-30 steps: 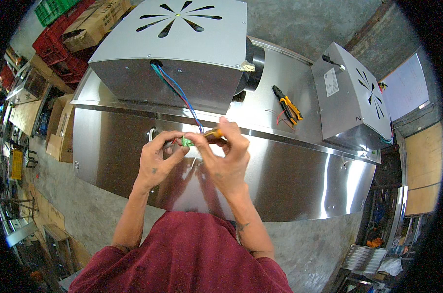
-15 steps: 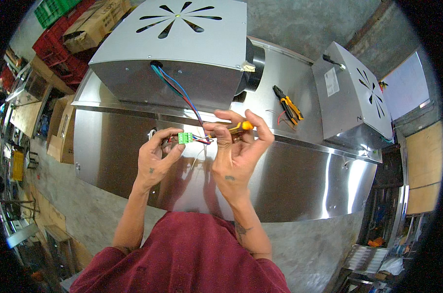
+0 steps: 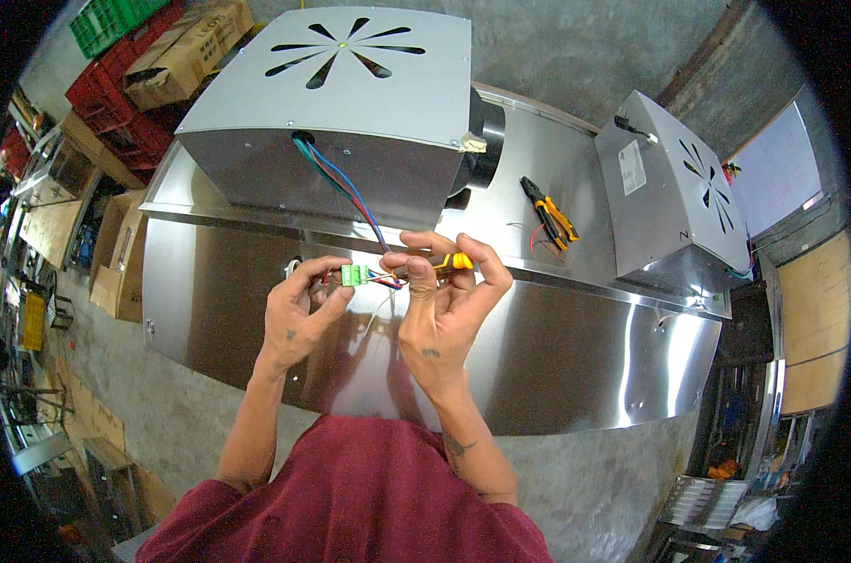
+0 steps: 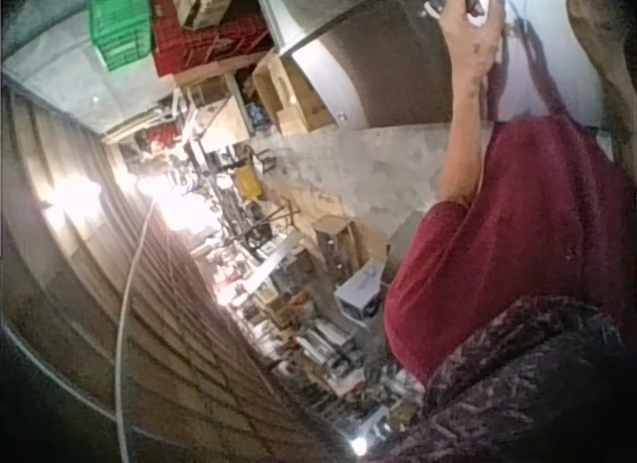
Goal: The person strips insulation from several colored wires using pliers, then inserts the exposed ends into a green terminal block and tightens the screws with a screwdriver. The person repeats this process for multiple wires, securing each connection.
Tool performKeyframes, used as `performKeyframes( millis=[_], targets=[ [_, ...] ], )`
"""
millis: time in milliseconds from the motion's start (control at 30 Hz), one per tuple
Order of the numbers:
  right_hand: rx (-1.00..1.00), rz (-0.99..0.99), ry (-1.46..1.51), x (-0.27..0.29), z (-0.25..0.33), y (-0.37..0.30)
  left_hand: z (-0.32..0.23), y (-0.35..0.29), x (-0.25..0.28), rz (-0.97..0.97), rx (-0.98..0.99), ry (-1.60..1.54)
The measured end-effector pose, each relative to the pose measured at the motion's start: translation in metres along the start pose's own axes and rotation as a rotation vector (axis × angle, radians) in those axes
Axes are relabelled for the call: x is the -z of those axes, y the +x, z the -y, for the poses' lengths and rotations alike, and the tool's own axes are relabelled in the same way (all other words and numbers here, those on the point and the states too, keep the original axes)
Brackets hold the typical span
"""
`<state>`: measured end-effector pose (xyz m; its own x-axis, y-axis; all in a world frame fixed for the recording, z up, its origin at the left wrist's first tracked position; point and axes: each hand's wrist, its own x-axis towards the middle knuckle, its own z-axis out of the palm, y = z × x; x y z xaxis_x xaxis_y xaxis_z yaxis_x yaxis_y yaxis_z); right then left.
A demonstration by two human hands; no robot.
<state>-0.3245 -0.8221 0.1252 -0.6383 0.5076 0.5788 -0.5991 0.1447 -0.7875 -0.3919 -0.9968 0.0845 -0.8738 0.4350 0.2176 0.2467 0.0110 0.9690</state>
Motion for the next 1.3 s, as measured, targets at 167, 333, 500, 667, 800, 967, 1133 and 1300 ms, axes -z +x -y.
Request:
performKeyframes(
  millis=[167, 333, 500, 667, 800, 967, 1133, 1300],
  targets=[
    [-0.012, -0.011, -0.012, 0.004, 0.000, -0.001, -0.002, 0.000, 0.001, -0.010, -0.006, 0.032],
    [-0.058, -0.048, -0.015, 0.009, 0.003, -0.003, 0.003, 0.002, 0.003, 0.020, 0.016, 0.022],
    [-0.210, -0.139, -0.211, 0.045, -0.014, -0.009, 0.000, -0.002, 0.008, -0.030, 0.002, 0.001],
    [-0.456, -0.249, -0.453, 0.104, -0.053, -0.020, 0.008, -0.003, 0.013, -0.032, -0.027, 0.005],
    [-0.498, -0.235, -0.532, 0.124, -0.068, -0.031, 0.008, -0.002, 0.011, -0.032, -0.015, -0.031],
    [-0.452, -0.250, -0.530, 0.123, -0.059, -0.025, 0.007, 0.000, 0.010, -0.031, -0.036, -0.022],
    [-0.256, -0.186, -0.531, 0.131, -0.078, -0.011, 0.008, -0.001, 0.013, -0.026, -0.034, 0.009],
    [-0.388, -0.248, -0.406, 0.138, -0.107, -0.004, 0.007, -0.001, 0.013, -0.029, -0.028, 0.020]
  ],
)
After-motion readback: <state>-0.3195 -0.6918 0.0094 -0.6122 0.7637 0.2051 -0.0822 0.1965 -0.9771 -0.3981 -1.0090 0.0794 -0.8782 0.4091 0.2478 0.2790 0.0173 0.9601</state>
